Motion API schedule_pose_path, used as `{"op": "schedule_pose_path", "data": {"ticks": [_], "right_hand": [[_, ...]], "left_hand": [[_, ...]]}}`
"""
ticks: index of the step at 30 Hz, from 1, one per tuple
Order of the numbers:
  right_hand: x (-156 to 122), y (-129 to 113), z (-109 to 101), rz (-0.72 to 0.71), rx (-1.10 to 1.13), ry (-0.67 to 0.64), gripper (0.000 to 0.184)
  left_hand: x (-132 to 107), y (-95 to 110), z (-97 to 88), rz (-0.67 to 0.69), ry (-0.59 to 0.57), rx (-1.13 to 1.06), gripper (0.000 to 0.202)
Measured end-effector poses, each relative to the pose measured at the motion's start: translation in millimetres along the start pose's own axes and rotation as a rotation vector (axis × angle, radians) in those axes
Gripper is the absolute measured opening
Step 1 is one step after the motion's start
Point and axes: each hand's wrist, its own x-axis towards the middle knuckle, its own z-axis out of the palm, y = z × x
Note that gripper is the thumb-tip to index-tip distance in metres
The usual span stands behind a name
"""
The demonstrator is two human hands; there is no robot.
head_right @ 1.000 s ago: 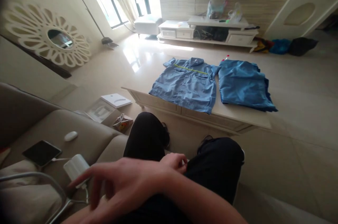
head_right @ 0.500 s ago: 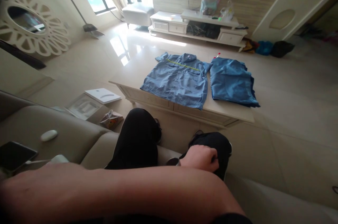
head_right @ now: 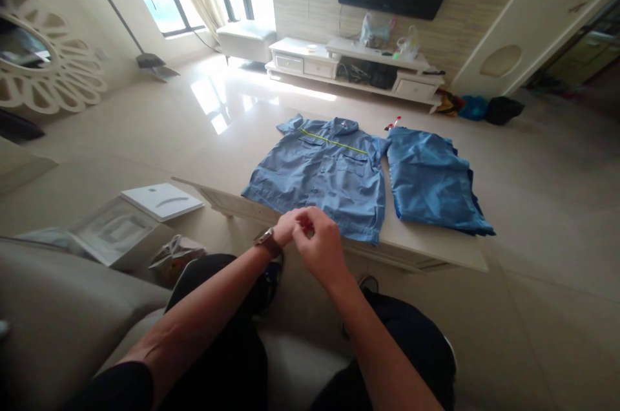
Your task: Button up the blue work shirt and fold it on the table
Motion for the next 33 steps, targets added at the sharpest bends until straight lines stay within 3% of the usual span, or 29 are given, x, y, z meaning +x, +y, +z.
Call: {"op": "schedule_pose_path", "data": {"ticks": [2, 4, 7, 9, 13, 17, 22, 27, 30, 33], "right_hand": [[13, 52, 5, 0.112, -0.170, -0.032, 0.007], [24, 92, 14, 0.161, -0.372, -0.151, 0.009], [37, 122, 33, 0.164, -0.616, -0.342, 0.023], [45, 127, 47, 0.148, -0.708, -0.422, 0.031], [58, 125, 67, 0.138, -0.849, -0.473, 0.030], [65, 123, 74, 0.132, -0.897, -0.488, 0.025], [67, 122, 65, 0.193, -0.868, -0.449, 0.021], [65, 126, 52, 0.237, -0.723, -0.425, 0.016], [64, 129, 46, 0.305, -0.605, -0.308, 0.015], [64, 128, 42, 0.304, -0.486, -0.158, 0.017]], "left_hand": [[26, -8, -21.1, 0.008, -0.011, 0.159, 0.029], [43, -15, -36.3, 0.033, -0.066, 0.363, 0.033], [58, -20, -48.6, 0.027, -0.114, 0.487, 0.048], [65, -20, -51.3, 0.000, -0.145, 0.475, 0.049], [75, -23, -49.4, -0.023, -0.233, 0.386, 0.047], [80, -28, -46.6, -0.032, -0.177, 0.350, 0.046], [73, -36, -45.3, -0.029, -0.265, 0.331, 0.049], [65, -38, -40.7, -0.011, -0.265, 0.324, 0.050], [64, -39, -31.1, -0.048, -0.321, 0.244, 0.052], [62, -36, -14.5, -0.137, -0.427, -0.037, 0.057]]}}
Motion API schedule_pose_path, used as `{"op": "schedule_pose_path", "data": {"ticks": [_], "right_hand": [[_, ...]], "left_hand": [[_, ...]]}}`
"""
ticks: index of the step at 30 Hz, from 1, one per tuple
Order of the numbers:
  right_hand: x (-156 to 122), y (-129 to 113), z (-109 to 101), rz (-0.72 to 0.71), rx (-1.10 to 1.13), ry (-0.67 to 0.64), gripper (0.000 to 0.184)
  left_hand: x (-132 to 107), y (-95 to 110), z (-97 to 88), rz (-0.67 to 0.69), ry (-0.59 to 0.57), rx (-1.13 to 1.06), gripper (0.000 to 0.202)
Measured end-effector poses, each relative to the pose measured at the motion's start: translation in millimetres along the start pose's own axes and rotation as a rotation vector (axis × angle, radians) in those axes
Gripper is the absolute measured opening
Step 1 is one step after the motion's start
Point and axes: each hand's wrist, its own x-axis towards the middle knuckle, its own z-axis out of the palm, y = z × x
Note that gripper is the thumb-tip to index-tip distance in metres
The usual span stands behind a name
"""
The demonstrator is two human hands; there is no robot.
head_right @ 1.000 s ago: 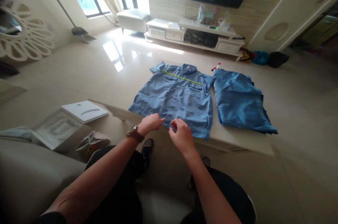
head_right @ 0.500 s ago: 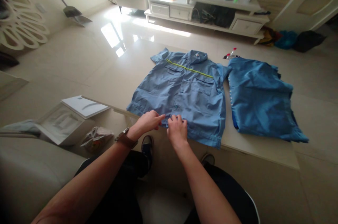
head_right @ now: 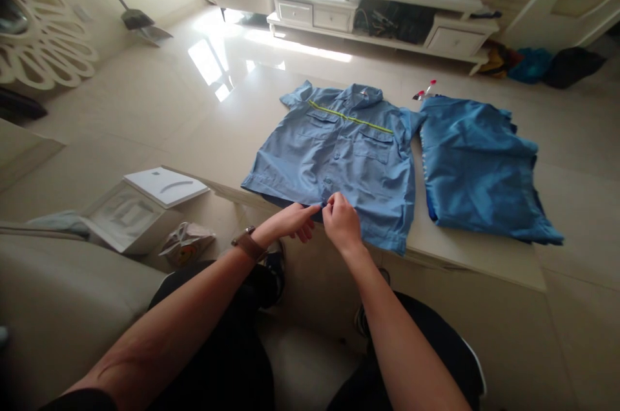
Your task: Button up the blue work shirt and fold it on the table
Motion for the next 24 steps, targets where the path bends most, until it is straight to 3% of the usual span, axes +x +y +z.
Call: {"op": "schedule_pose_path", "data": {"ticks": [3, 6, 9, 16, 24], "right_hand": [[-1, 0, -6, -0.026, 0.108, 0.091, 0.016], [-1, 0, -13, -0.029, 0.178, 0.145, 0.014], [1, 2, -17, -0.043, 0.238, 0.183, 0.013], [3, 2, -19, -0.125, 0.368, 0.224, 0.016], [1, 4, -28, -0.159, 0.347, 0.311, 0.023]], "left_hand": [[4, 8, 18.5, 0.091, -0.022, -0.379, 0.049], [8, 17, 32.7, 0.213, 0.059, -0.734, 0.029], [14, 21, 38.6, 0.288, 0.143, -0.932, 0.019], [23, 16, 32.8, 0.491, 0.321, -0.843, 0.017], [26, 20, 39.5, 0.495, 0.273, -0.859, 0.031]]}}
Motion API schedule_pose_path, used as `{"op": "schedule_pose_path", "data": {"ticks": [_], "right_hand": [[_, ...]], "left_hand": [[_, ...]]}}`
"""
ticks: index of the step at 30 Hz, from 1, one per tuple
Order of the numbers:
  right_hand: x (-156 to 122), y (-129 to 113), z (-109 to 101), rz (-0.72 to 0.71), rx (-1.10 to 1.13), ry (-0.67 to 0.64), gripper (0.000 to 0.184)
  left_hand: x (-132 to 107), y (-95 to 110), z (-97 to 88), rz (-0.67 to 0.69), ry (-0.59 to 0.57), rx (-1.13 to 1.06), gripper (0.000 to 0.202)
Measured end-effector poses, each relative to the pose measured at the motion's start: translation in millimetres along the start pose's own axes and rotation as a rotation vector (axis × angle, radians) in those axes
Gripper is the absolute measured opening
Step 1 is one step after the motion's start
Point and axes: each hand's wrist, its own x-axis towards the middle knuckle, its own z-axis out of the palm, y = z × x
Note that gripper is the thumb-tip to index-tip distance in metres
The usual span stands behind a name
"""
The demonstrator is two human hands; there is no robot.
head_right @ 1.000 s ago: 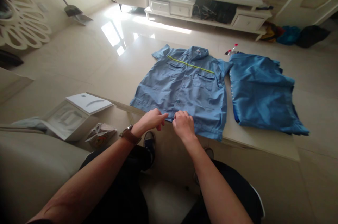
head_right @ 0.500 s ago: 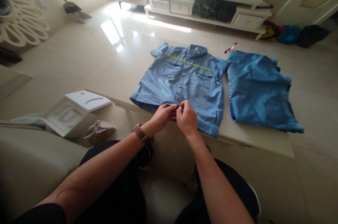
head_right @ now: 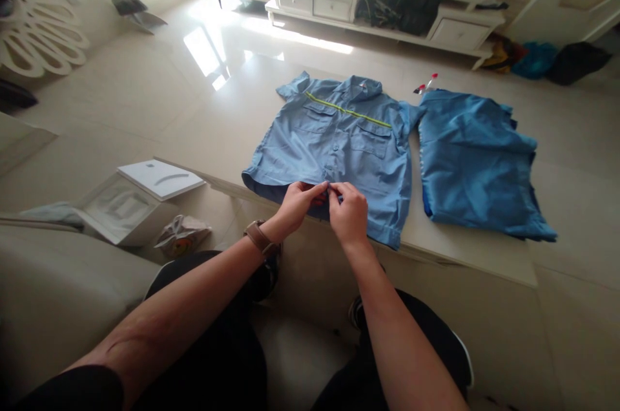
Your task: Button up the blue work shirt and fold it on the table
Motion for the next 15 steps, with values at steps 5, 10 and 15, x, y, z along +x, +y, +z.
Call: {"op": "schedule_pose_path", "data": {"ticks": [5, 10, 15], "right_hand": [[0, -3, -3, 0.107, 0.098, 0.053, 0.023], [3, 1, 0, 0.260, 0.263, 0.028, 0.027], [8, 12, 4, 0.327, 0.377, 0.024, 0.031]], "left_hand": [[3, 2, 2.5, -0.003, 0.004, 0.004, 0.031], [7, 5, -2.0, 0.047, -0.011, 0.106, 0.028], [9, 2, -5.4, 0.076, -0.019, 0.268, 0.030]]}}
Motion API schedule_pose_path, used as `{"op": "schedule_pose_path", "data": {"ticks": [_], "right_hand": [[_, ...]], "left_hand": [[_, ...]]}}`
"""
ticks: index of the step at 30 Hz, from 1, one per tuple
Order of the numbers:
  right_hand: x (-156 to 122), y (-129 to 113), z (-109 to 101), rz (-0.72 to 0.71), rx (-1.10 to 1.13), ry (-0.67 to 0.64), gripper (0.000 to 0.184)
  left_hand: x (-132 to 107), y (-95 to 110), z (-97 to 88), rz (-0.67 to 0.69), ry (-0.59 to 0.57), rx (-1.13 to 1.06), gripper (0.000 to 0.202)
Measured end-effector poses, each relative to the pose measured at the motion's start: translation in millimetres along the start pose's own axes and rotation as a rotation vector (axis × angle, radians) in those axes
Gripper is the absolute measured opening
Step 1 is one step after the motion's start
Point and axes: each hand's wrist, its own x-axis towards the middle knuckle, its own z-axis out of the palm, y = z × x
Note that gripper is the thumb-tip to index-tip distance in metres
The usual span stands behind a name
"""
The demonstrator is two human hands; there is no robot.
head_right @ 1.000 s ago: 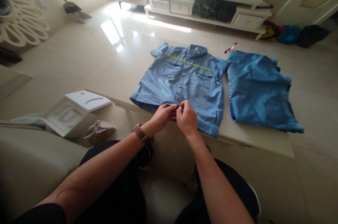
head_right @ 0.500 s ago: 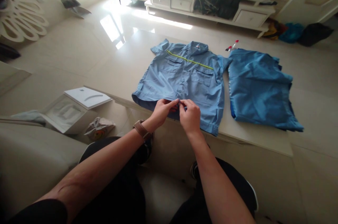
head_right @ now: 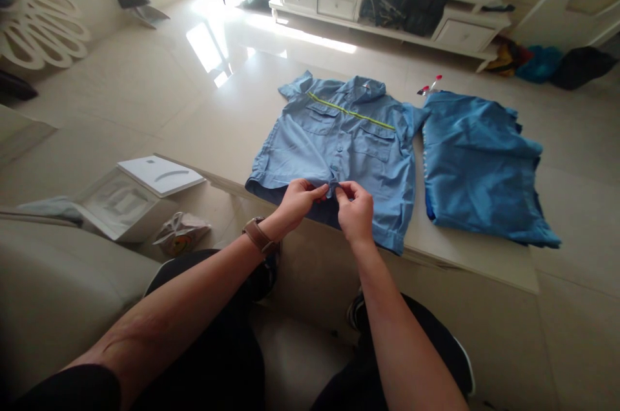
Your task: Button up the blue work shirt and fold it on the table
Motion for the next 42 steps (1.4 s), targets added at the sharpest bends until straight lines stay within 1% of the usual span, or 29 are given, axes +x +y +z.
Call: {"op": "schedule_pose_path", "data": {"ticks": [5, 10, 13, 15, 17, 19, 21, 23, 24, 25, 26, 28, 29, 30, 31, 32, 34, 35, 36, 38, 39, 42], "right_hand": [[0, 0, -2, -0.028, -0.075, 0.008, 0.033], [-2, 2, -2, -0.093, -0.167, 0.054, 0.028], [4, 8, -2, -0.078, -0.138, 0.120, 0.025], [9, 12, -4, -0.034, -0.063, 0.165, 0.023], [14, 12, -7, 0.028, 0.024, 0.182, 0.021], [17, 10, -11, 0.066, 0.062, 0.189, 0.019], [17, 6, -14, 0.066, 0.052, 0.200, 0.017], [16, 2, -16, 0.059, 0.040, 0.204, 0.015], [15, 2, -17, 0.063, 0.037, 0.199, 0.015], [14, 1, -17, 0.072, 0.030, 0.188, 0.015], [14, 1, -18, 0.080, 0.021, 0.171, 0.015], [12, 1, -17, 0.079, 0.000, 0.128, 0.015], [11, 1, -17, 0.072, -0.006, 0.104, 0.016], [10, 1, -16, 0.065, -0.004, 0.081, 0.016], [9, 0, -16, 0.064, 0.007, 0.058, 0.017], [8, -1, -15, 0.070, 0.025, 0.033, 0.017], [5, -4, -13, 0.102, 0.076, -0.016, 0.019], [4, -6, -12, 0.127, 0.105, -0.043, 0.019], [3, -8, -11, 0.157, 0.135, -0.069, 0.020], [2, -12, -10, 0.216, 0.188, -0.125, 0.022], [1, -14, -10, 0.240, 0.213, -0.156, 0.022], [-1, -18, -11, 0.264, 0.249, -0.237, 0.024]], "left_hand": [[1, -2, -2.2, -0.014, -0.020, 0.071, 0.030], [-1, 5, -1.4, -0.014, -0.054, 0.148, 0.029], [-4, 10, 1.0, -0.007, -0.119, 0.160, 0.028], [-4, 13, 0.6, -0.023, -0.150, 0.212, 0.027], [-5, 16, -3.2, -0.074, -0.163, 0.336, 0.027], [-5, 19, -10.3, -0.118, -0.202, 0.527, 0.027], [-7, 22, -19.4, -0.129, -0.229, 0.750, 0.026], [-10, 24, -28.1, -0.138, -0.204, 0.935, 0.027], [-11, 25, -31.7, -0.163, -0.198, 0.994, 0.029], [-12, 27, -34.7, -0.199, -0.223, 1.021, 0.034], [-12, 28, -36.8, -0.232, -0.282, 1.009, 0.039], [-11, 31, -38.6, -0.263, -0.449, 0.879, 0.047], [-11, 31, -38.3, -0.241, -0.507, 0.790, 0.049], [-9, 31, -37.4, -0.193, -0.520, 0.715, 0.048], [-8, 29, -35.9, -0.127, -0.480, 0.672, 0.044], [-7, 27, -34.0, -0.054, -0.401, 0.666, 0.037], [-5, 22, -29.4, 0.085, -0.203, 0.724, 0.020], [-4, 19, -26.9, 0.130, -0.123, 0.762, 0.019], [-4, 17, -24.5, 0.159, -0.064, 0.800, 0.027], [-6, 15, -20.0, 0.174, -0.009, 0.880, 0.044], [-8, 15, -18.2, 0.169, -0.003, 0.927, 0.047], [-14, 17, -14.5, 0.147, -0.043, 1.073, 0.043]]}}
